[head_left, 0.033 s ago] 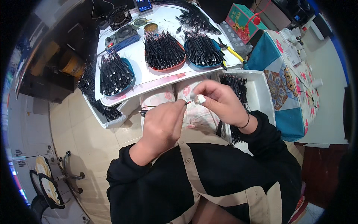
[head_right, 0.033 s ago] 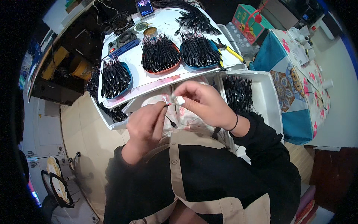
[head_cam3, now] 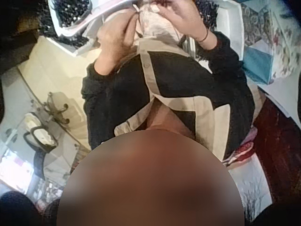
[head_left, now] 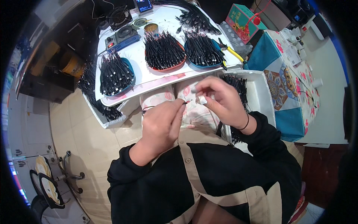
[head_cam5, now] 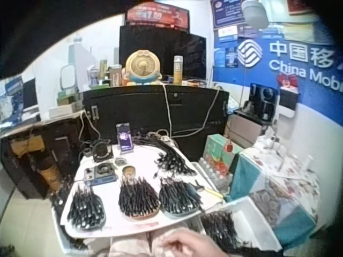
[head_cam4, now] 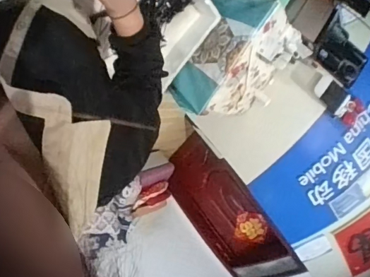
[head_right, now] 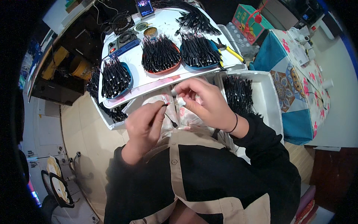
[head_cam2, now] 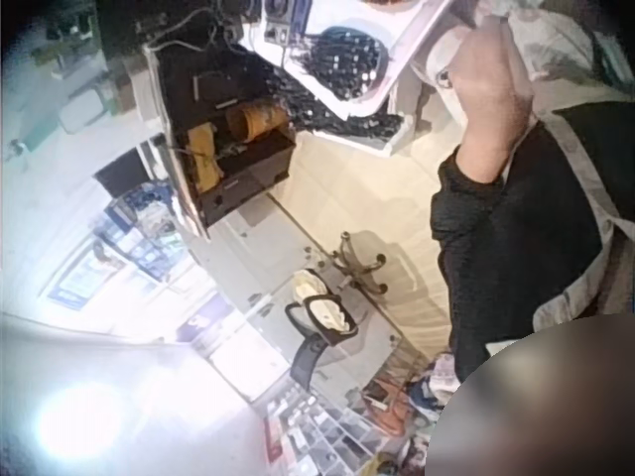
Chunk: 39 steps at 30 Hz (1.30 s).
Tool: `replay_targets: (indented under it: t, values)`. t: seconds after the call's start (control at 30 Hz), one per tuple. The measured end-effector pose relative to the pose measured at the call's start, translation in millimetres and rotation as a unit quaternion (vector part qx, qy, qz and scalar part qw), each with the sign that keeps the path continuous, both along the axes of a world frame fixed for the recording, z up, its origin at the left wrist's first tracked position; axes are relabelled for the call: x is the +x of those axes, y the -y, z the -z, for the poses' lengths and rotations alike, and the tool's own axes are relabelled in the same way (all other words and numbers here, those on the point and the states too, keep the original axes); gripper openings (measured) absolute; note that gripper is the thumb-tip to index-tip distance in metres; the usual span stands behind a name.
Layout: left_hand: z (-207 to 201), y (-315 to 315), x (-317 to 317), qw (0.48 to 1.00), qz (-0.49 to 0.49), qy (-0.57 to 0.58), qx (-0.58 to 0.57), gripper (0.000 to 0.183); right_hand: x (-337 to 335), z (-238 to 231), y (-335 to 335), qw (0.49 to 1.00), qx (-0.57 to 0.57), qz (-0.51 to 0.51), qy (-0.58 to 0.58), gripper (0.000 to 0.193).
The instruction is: The person repeatedly picks up small black electronic components and white connectors from trays on a table, joins them by hand, and places the assembled units into a white container. The process is continuous and repetitive throughout the clip.
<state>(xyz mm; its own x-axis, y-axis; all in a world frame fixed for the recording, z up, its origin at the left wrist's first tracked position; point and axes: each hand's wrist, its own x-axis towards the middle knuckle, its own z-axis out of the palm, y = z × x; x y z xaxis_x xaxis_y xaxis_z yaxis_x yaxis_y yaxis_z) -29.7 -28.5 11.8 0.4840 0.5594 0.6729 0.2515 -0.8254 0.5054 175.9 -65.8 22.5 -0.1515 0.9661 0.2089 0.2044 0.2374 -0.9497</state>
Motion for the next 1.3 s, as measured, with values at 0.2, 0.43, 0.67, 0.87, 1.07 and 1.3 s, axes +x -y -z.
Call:
replay_targets:
  t: [0.2, 0.43, 0.67, 0.87, 1.07, 1.3]
  values:
    - [-3.0, 5.1, -2.9, 0.964, 0.004, 0.072, -0.257, 0.008, -2.2, -3.0, -7.9, 0.851, 0.415, 0.040, 0.321, 0.027]
    - [-2.7, 1.3, 1.0, 0.956, 0.026, 0.074, -0.283, 0.010, -2.2, -1.5, -17.3, 0.888, 0.365, 0.026, 0.280, 0.024]
    - [8.0, -0.4, 1.9, 0.998, 0.032, -0.026, 0.042, 0.025, 1.6, 3.5, -9.6, 0.955, 0.179, -0.013, 0.234, 0.013]
    - [14.6, 1.8, -1.7, 0.994, 0.044, -0.067, 0.067, 0.026, 0.2, 5.7, 2.5, 0.936, -0.286, -0.102, -0.176, 0.013]
    - [2.5, 8.7, -12.4, 0.943, 0.098, 0.073, -0.309, 0.013, -2.0, -8.7, 2.5, 0.920, 0.312, -0.037, 0.233, 0.026]
    - [-0.9, 10.1, -8.0, 0.946, 0.100, 0.094, -0.294, 0.011, -0.6, -12.3, -3.1, 0.855, 0.415, -0.047, 0.307, 0.029]
